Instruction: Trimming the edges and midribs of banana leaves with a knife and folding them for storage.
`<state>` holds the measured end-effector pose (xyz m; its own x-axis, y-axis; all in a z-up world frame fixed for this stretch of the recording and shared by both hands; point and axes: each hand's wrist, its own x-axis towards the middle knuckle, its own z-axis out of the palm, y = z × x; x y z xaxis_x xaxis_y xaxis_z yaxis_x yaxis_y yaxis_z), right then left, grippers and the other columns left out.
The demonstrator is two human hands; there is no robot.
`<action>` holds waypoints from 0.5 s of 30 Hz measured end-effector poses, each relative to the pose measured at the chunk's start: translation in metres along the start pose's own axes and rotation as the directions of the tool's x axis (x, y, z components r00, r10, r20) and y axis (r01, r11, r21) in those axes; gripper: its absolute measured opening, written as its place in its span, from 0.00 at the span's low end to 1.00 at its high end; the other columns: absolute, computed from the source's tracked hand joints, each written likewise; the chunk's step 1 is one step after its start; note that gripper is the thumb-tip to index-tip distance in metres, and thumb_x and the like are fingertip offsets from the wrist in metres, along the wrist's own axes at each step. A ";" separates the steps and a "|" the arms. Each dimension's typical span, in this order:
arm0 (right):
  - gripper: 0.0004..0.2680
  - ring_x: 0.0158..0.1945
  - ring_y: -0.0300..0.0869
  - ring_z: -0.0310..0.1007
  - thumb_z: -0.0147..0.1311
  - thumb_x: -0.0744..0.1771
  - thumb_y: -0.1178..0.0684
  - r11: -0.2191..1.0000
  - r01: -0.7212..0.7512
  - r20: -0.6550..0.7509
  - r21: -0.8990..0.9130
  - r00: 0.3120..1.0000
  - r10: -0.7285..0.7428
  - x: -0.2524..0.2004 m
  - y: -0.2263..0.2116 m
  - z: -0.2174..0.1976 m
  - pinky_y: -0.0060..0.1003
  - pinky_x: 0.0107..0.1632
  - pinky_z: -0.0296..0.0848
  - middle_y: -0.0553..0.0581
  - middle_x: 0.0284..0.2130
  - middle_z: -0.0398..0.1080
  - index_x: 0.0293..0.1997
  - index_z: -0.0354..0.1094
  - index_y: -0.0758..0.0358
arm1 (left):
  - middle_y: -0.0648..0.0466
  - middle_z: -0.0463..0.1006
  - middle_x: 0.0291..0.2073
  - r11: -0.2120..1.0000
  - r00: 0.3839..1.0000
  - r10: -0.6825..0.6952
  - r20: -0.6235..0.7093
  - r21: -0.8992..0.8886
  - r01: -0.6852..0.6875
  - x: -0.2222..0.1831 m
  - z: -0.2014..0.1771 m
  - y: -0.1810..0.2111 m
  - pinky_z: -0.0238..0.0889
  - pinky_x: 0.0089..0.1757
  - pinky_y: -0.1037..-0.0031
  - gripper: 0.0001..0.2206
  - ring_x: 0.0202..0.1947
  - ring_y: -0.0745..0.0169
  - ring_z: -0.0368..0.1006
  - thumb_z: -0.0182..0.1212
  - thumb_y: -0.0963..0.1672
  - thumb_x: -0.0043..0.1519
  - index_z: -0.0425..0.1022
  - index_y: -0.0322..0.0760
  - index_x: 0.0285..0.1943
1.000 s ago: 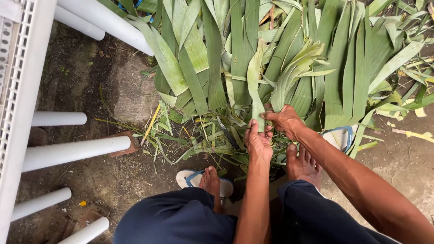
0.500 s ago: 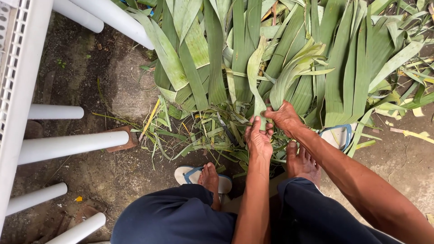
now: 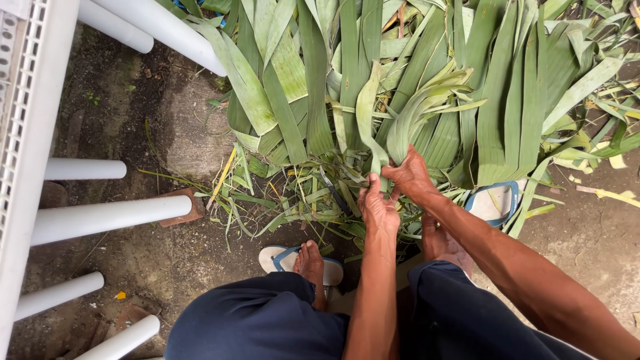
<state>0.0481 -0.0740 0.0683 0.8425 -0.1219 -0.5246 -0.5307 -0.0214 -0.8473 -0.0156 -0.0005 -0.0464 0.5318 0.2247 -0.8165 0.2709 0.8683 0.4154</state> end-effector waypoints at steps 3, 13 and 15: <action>0.14 0.31 0.37 0.71 0.70 0.58 0.61 0.998 0.032 -0.001 0.056 0.999 -0.032 0.010 0.006 -0.002 0.33 0.32 0.75 0.53 0.28 0.69 0.43 0.67 0.63 | 0.52 0.80 0.45 1.000 1.000 -0.020 0.007 -0.003 0.020 -0.046 0.036 0.032 0.75 0.43 0.64 0.13 0.45 0.57 0.77 0.70 0.48 0.62 0.72 0.46 0.50; 0.10 0.25 0.34 0.63 0.65 0.61 0.59 0.983 0.040 -0.210 0.178 0.978 -0.002 0.030 -0.036 0.002 0.37 0.24 0.65 0.51 0.26 0.66 0.42 0.69 0.63 | 0.45 0.82 0.36 0.976 0.991 0.069 0.118 0.197 -0.091 -0.078 0.048 0.057 0.52 0.16 0.89 0.12 0.16 0.77 0.66 0.62 0.49 0.68 0.75 0.36 0.49; 0.08 0.19 0.34 0.59 0.62 0.63 0.56 0.967 0.096 -0.328 0.235 0.945 -0.014 0.052 -0.043 -0.005 0.34 0.22 0.61 0.48 0.21 0.65 0.42 0.67 0.59 | 0.45 0.82 0.34 0.954 0.984 0.115 0.138 0.260 -0.148 -0.071 0.038 0.053 0.47 0.16 0.92 0.12 0.15 0.80 0.62 0.59 0.49 0.69 0.76 0.37 0.52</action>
<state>0.1140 -0.0848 0.0782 0.7731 -0.4400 -0.4569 -0.4111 0.2010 -0.8892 -0.0081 0.0126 0.0484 0.6651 0.2595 -0.7002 0.3886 0.6804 0.6214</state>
